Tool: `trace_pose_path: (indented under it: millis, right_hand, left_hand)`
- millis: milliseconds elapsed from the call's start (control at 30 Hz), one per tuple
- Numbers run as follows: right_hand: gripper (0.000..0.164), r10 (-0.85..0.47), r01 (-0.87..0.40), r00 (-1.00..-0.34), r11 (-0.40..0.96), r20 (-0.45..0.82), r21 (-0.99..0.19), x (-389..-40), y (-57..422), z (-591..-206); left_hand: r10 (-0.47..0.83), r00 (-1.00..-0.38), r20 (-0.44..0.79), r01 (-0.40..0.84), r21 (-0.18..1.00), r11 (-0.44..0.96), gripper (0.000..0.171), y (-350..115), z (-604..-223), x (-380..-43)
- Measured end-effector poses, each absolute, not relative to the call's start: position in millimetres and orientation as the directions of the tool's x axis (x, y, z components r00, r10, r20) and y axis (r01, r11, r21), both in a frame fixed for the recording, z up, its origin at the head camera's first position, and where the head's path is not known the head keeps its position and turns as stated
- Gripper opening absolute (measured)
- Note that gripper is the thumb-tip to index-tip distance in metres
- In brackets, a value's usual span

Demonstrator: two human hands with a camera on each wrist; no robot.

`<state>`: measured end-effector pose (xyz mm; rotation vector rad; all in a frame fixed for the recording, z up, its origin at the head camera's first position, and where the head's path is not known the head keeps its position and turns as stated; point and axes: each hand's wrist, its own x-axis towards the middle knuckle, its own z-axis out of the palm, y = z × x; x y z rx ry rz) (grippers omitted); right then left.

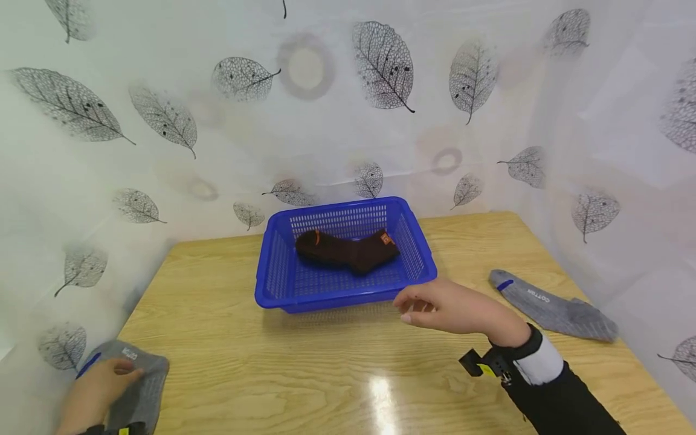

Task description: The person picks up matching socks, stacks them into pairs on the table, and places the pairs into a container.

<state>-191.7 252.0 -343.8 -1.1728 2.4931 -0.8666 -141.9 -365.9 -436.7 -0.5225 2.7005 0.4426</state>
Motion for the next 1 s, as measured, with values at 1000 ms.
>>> trace_pose_path:
  millis: [1000]
  right_hand:
    - [0.025,-0.78,-0.609,-0.626,0.488,0.001,-0.625,-168.2,238.5,-361.5]
  left_hand:
    - [0.088,-0.994,0.063,0.102,0.263,0.959,0.013,-184.4,-452.6,-157.9]
